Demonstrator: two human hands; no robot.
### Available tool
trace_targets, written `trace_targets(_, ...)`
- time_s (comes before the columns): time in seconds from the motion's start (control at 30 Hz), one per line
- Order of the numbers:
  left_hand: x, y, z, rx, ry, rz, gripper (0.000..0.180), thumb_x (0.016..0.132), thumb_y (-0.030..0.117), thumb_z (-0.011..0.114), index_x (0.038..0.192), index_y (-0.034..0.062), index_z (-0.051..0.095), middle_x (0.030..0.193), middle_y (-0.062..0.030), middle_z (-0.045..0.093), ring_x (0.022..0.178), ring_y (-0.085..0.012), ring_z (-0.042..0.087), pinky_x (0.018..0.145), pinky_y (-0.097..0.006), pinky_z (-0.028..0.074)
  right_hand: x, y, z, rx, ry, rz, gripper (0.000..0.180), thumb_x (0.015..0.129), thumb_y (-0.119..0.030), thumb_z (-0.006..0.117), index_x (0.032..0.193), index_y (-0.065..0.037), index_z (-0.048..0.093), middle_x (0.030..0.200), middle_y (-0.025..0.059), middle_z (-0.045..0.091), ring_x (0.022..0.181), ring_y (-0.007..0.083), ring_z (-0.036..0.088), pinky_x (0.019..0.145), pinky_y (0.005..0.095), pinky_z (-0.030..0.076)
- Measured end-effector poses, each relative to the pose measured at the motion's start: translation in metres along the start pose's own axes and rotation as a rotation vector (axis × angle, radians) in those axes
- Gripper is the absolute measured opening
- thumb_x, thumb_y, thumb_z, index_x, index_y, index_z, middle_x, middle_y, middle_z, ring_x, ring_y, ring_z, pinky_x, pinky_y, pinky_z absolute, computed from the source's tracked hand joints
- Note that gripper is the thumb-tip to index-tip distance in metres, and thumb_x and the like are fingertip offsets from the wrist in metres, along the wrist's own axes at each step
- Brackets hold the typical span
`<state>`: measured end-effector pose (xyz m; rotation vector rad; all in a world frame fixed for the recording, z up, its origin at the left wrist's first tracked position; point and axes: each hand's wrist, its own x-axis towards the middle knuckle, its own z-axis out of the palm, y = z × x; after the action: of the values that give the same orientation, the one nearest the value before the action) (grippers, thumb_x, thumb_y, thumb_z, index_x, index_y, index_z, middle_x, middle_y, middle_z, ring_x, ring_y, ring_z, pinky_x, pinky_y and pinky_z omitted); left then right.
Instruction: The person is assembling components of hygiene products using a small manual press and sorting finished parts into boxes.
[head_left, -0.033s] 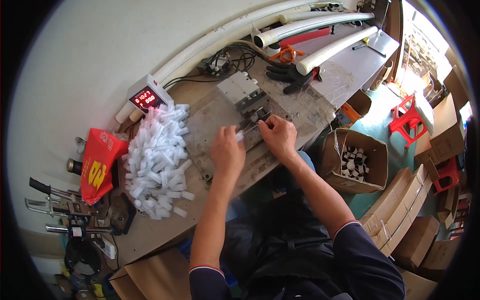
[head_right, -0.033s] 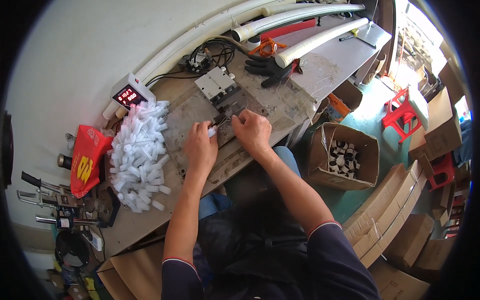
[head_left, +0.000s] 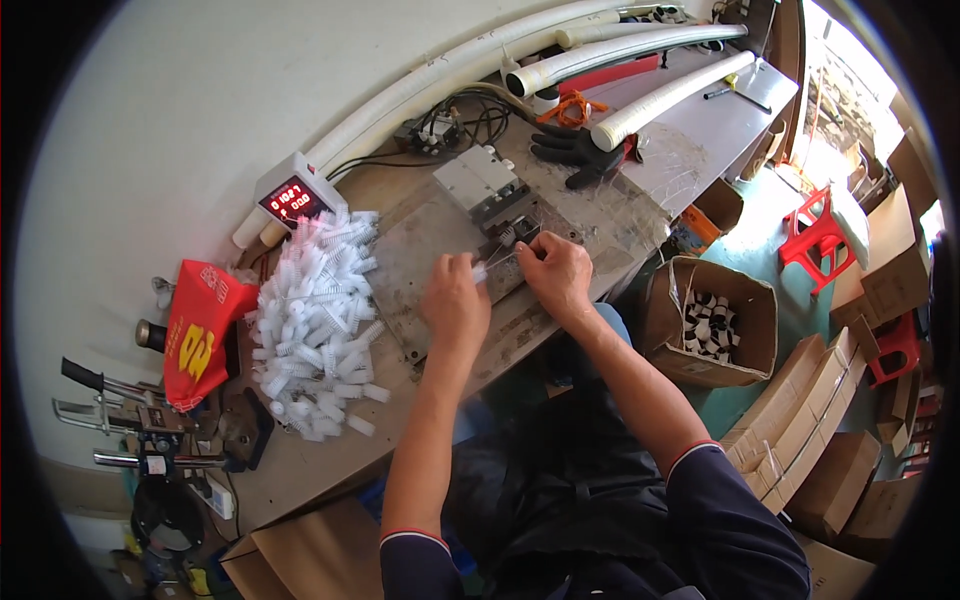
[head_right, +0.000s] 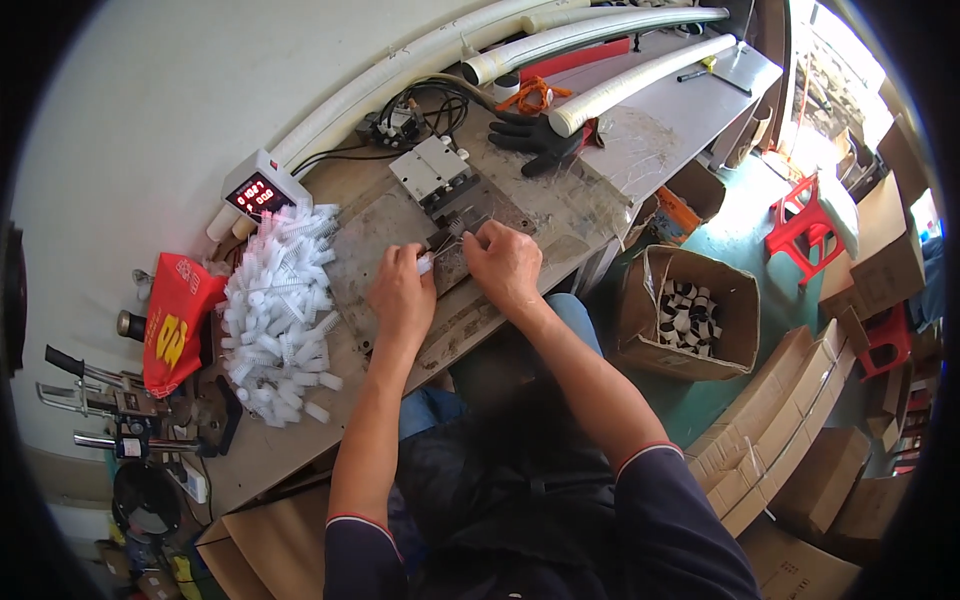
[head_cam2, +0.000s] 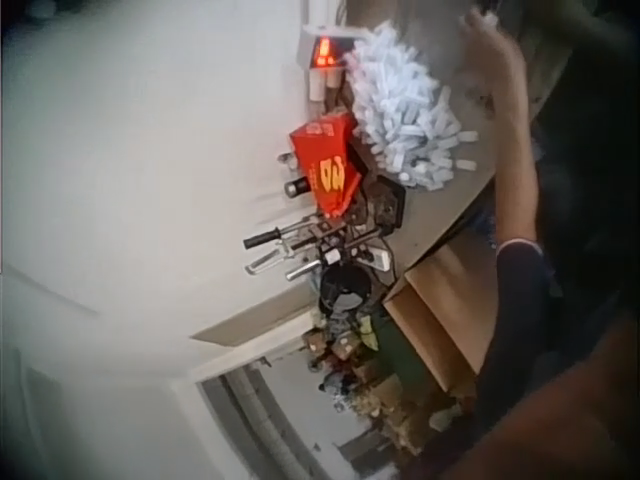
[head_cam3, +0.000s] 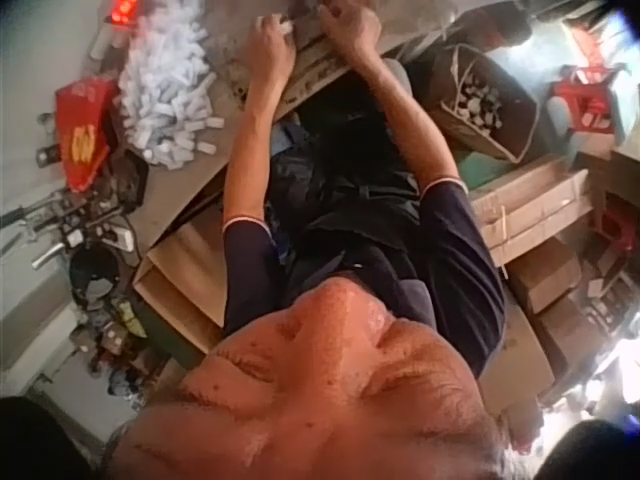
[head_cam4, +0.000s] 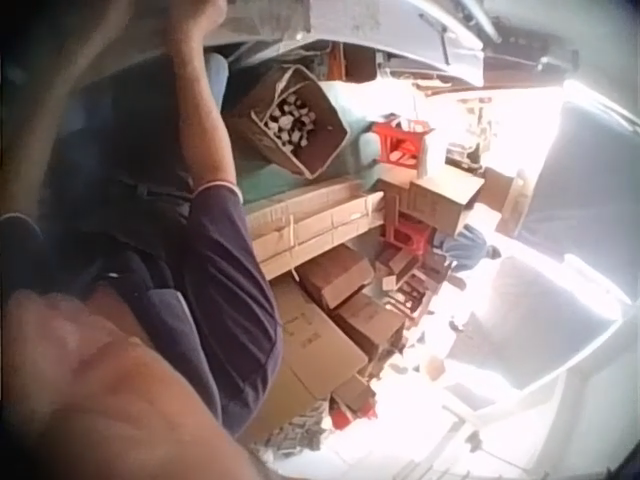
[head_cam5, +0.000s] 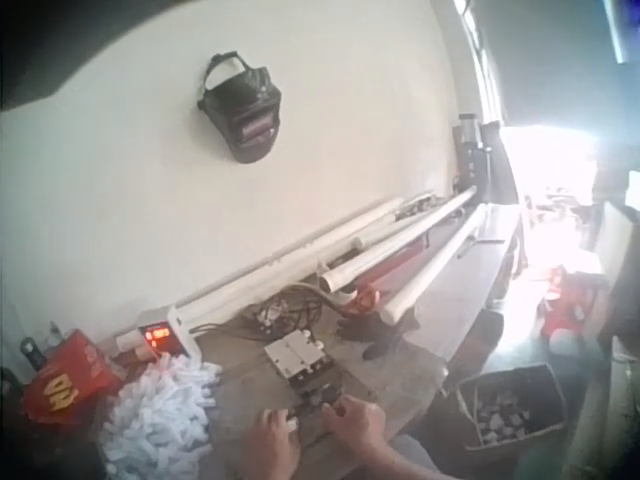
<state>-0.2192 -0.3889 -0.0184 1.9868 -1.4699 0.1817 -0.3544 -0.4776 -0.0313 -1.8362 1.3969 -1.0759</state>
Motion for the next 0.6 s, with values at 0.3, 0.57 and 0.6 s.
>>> trace_targets(0.3, 0.003, 0.002, 0.011, 0.064, 0.020, 0.120, 0.010, 0.093, 0.011, 0.069, 0.102, 0.0090, 0.066, 0.102, -0.0107, 0.064, 0.094, -0.0354, 0.066, 0.077, -0.046, 0.053, 0.002, 0.005, 0.000, 0.039, 0.058, -0.045, 0.028, 0.086, -0.033, 0.075, 0.082, -0.006, 0.073, 0.069, 0.0160, 0.067, 0.068, 0.0349, 0.068, 0.067, 0.0438, 0.053)
trace_targets(0.57, -0.010, 0.002, 0.005, 0.132, 0.054, 0.107, 0.008, 0.098, 0.010, 0.061, 0.105, 0.0063, 0.058, 0.103, -0.0129, 0.061, 0.095, -0.0358, 0.066, 0.075, -0.047, 0.055, 0.003, 0.002, -0.008, 0.232, 0.044, 0.050, 0.029, 0.092, -0.032, 0.071, 0.087, -0.003, 0.072, 0.075, 0.0181, 0.070, 0.074, 0.0356, 0.070, 0.071, 0.0435, 0.053)
trace_targets(0.6, -0.014, 0.001, 0.003, 0.109, 0.083, 0.080, 0.013, 0.095, 0.005, 0.063, 0.106, 0.0068, 0.058, 0.102, -0.0129, 0.063, 0.094, -0.0359, 0.066, 0.075, -0.047, 0.054, 0.003, 0.005, -0.008, 0.295, 0.050, 0.071, 0.027, 0.093, -0.030, 0.071, 0.089, -0.003, 0.072, 0.074, 0.0169, 0.069, 0.071, 0.0324, 0.070, 0.070, 0.0412, 0.053)
